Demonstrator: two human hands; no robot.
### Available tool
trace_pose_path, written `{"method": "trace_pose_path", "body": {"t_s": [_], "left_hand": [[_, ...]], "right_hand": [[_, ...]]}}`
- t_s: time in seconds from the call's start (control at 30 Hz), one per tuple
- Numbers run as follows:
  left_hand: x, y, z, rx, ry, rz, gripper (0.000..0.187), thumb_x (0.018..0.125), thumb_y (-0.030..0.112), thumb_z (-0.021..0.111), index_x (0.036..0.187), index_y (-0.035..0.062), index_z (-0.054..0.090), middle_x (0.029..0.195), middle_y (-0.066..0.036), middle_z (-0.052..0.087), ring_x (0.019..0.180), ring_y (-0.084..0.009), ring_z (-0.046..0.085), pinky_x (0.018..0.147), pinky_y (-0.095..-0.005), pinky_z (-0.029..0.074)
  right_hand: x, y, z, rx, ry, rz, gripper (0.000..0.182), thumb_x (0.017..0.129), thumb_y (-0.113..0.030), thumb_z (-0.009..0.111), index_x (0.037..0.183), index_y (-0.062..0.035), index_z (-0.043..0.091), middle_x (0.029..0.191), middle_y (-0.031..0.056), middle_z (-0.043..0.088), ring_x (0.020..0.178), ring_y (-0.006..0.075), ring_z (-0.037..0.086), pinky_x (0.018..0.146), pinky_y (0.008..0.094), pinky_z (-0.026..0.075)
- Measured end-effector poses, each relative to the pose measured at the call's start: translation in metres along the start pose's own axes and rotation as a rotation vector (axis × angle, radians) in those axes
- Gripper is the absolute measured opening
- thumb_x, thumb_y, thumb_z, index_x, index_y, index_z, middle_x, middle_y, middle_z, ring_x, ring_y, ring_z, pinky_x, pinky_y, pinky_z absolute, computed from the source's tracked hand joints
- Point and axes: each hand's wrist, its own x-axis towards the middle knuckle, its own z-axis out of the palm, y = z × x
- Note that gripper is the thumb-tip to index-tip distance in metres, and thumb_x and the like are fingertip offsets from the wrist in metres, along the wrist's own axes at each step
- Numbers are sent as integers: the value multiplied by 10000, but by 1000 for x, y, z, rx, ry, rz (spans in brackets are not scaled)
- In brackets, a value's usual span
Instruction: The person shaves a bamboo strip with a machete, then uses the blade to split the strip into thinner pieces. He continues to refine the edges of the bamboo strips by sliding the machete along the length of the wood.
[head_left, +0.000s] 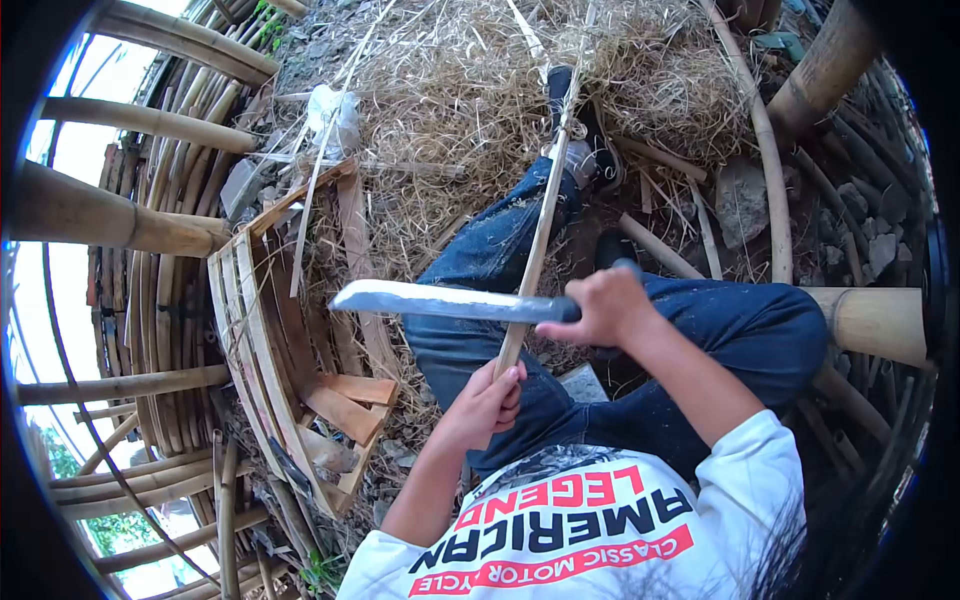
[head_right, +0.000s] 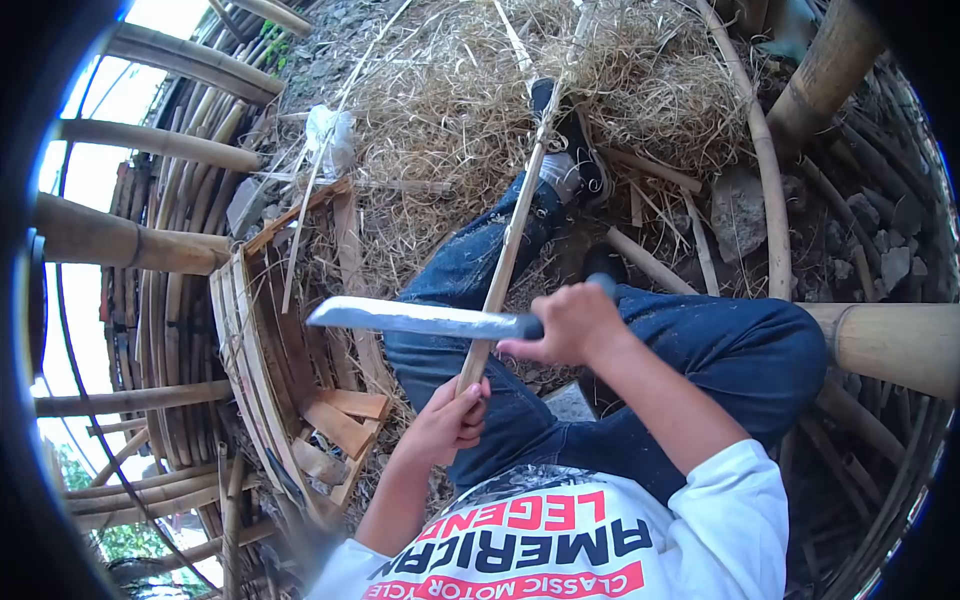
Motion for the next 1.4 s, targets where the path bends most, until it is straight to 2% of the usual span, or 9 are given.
{"method": "trace_pose_path", "body": {"t_s": [0.2,0.5,0.57,0.63,0.77,0.97,1.1,1.17,1.4], "left_hand": [[5,-1,2,-68,-5,18,136,1044,264,429,1023,130,440,638,60,255,483,-38,223,412,-205,195],[2,5,3,-99,-35,-32,122,1044,249,426,1027,130,448,640,62,270,483,-39,231,411,-205,184],[-10,4,-2,-113,-17,-38,116,1044,243,426,1028,130,450,641,63,269,481,-39,230,412,-206,183],[-8,5,-2,-119,-6,-23,111,1043,237,426,1029,130,451,642,63,268,479,-38,228,412,-207,183],[1,11,-4,-116,-48,-19,103,1039,230,436,1030,129,456,636,66,257,476,-37,225,413,-206,182],[4,15,0,-147,-85,-37,107,1033,229,453,1038,123,459,633,68,252,475,-32,221,400,-198,179],[-18,10,-10,-153,-50,-13,109,1029,229,464,1042,121,462,636,73,253,476,-33,222,401,-206,182],[-25,9,-14,-97,-16,-18,107,1027,229,469,1037,123,463,639,72,261,479,-34,222,406,-207,183],[13,11,7,-140,-96,-15,96,1027,227,465,1034,132,457,636,64,266,475,-35,222,397,-206,175]], "right_hand": [[25,73,-3,23,81,319,766,706,-820,550,688,-69,697,683,160,677,678,336,689,648,442,544],[4,0,-2,-29,83,-10,722,725,-778,574,640,-66,657,610,155,639,626,338,668,598,416,521],[16,37,-10,-43,60,48,716,731,-766,580,652,-60,666,629,155,651,655,337,676,633,422,532],[24,77,-26,-60,-2,321,790,727,-831,511,699,-67,710,693,147,682,724,317,697,666,418,548],[21,76,-16,-132,112,309,815,735,-838,492,721,-51,704,697,169,678,715,329,693,657,434,542],[9,-8,-10,-22,-19,1,816,738,-840,488,674,-55,698,655,186,666,656,330,693,628,419,542],[25,39,-24,-155,-43,95,829,700,-855,507,717,-54,718,702,172,683,722,331,700,661,427,545],[31,87,-37,-72,-3,330,821,699,-847,519,729,-51,721,721,169,687,748,334,698,682,433,546],[18,40,-24,-83,87,205,831,723,-843,497,730,-42,719,691,180,676,705,344,693,656,440,547]]}}
